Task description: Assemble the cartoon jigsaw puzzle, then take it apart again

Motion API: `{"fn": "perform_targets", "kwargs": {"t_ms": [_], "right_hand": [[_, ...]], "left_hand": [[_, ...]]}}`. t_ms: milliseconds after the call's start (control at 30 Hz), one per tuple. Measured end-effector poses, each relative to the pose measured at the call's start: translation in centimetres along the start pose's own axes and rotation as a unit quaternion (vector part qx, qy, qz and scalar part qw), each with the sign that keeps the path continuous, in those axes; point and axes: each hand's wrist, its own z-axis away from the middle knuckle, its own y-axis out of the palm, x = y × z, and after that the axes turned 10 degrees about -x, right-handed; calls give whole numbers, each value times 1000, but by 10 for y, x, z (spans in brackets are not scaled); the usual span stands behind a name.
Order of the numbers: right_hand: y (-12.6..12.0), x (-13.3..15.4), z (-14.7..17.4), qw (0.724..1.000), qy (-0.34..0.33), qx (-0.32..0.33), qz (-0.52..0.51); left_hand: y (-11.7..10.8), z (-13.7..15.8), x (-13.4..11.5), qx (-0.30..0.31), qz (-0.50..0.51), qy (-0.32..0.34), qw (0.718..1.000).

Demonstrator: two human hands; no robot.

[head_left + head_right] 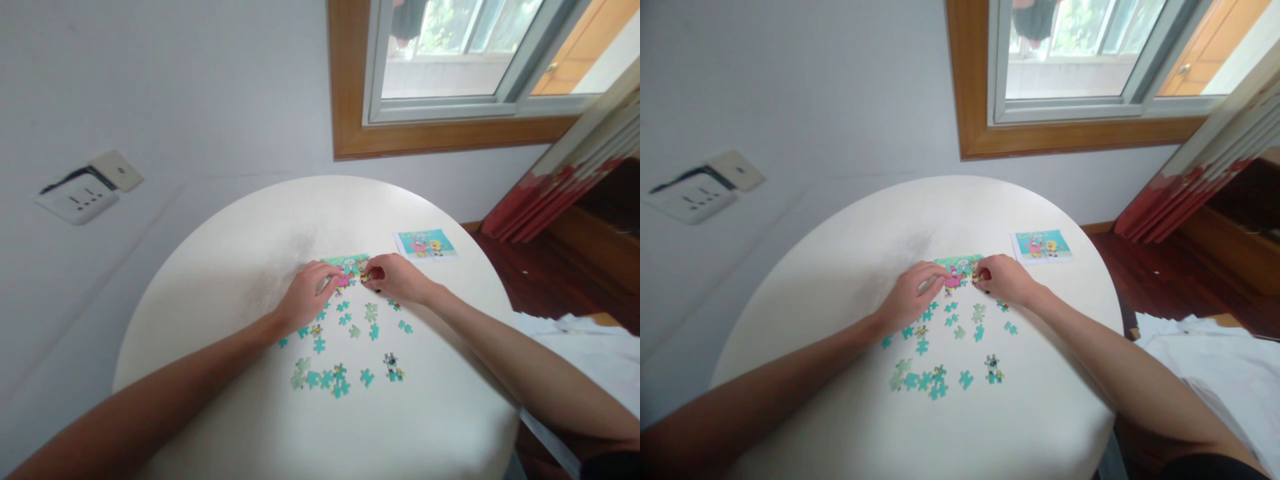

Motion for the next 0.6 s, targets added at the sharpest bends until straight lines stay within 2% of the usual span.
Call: {"fn": "perform_targets", "kwargs": {"t_ms": [200, 600], "right_hand": [[-1, 0, 0, 1000, 7, -3, -1], [-2, 4, -1, 999, -47, -8, 26]], "left_hand": [[-1, 0, -2, 0, 0, 12, 1000], [-1, -1, 0, 3, -12, 17, 1000]]}}
